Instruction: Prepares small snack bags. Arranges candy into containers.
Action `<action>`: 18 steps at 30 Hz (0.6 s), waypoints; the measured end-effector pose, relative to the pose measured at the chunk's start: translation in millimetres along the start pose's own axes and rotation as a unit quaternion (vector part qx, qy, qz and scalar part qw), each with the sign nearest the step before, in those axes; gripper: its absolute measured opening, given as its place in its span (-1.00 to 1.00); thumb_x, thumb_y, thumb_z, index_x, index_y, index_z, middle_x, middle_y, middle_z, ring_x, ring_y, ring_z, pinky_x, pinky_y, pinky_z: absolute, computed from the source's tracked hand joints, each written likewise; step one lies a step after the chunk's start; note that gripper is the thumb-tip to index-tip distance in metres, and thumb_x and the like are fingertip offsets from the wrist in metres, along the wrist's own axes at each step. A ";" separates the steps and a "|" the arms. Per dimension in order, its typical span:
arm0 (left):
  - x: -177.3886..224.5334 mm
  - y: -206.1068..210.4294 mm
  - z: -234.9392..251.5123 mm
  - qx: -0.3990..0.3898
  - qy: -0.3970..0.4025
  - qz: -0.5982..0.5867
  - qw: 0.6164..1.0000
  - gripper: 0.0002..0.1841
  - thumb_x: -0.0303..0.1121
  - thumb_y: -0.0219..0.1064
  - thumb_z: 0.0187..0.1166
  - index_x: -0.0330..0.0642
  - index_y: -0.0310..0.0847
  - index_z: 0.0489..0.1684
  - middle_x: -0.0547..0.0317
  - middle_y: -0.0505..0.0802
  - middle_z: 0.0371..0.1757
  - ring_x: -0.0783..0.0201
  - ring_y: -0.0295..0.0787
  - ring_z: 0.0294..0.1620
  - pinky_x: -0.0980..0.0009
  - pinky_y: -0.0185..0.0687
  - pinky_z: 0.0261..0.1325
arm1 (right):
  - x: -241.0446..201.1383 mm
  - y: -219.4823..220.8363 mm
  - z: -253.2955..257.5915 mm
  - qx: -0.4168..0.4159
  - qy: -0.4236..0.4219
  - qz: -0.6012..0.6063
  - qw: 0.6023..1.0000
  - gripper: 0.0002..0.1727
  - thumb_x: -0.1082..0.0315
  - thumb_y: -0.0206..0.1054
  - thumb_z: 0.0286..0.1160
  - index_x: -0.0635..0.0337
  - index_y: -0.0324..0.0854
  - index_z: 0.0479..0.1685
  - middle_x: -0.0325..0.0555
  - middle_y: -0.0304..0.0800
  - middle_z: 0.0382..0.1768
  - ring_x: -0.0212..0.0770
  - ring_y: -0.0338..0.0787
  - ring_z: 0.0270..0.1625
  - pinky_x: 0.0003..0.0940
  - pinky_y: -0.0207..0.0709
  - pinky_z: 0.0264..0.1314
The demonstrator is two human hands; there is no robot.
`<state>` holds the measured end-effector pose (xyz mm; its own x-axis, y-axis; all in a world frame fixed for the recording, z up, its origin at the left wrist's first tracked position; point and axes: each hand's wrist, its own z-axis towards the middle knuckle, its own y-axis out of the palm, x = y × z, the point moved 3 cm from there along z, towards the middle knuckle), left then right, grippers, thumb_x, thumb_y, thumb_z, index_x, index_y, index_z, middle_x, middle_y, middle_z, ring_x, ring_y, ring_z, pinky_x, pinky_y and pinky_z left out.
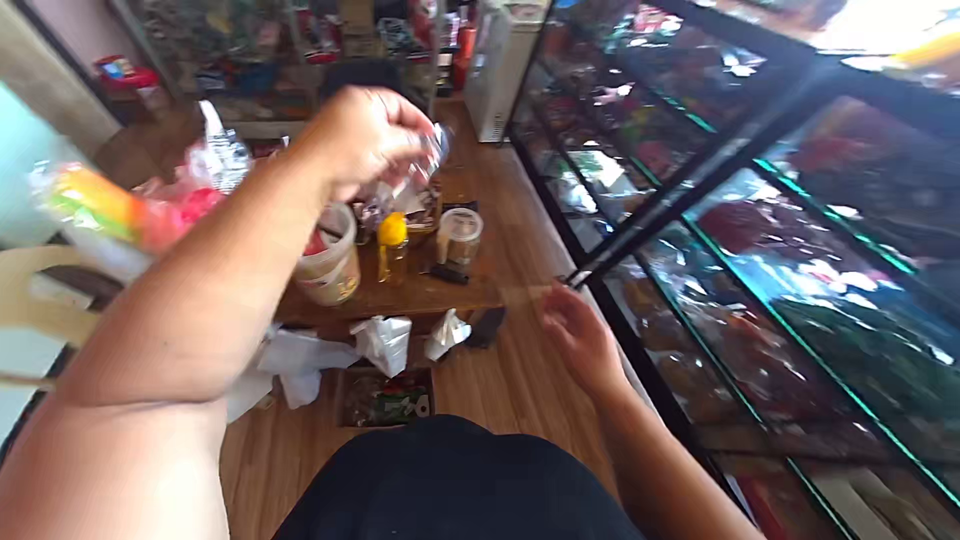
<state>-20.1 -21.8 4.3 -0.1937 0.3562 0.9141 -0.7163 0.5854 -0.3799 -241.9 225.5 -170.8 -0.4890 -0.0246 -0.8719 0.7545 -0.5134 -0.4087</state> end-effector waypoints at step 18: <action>10.3 399.4 47.0 -0.292 0.131 -0.210 0.924 -0.09 -0.05 0.28 0.65 -0.10 -0.27 0.91 0.14 0.67 0.52 0.33 0.68 0.41 0.30 0.61 0.43 | 36.6 -246.3 41.4 0.287 -0.034 0.213 0.933 -0.75 0.32 0.12 0.83 0.10 0.68 -0.19 -0.44 0.73 -0.60 -0.48 0.74 -0.52 -0.50 0.74 -0.30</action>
<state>-339.7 181.4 -131.4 0.2436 0.1277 0.9614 -0.1922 0.9780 -0.0812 -463.8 315.5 -90.8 -0.2393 -0.3764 -0.8950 0.5382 -0.8187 0.2004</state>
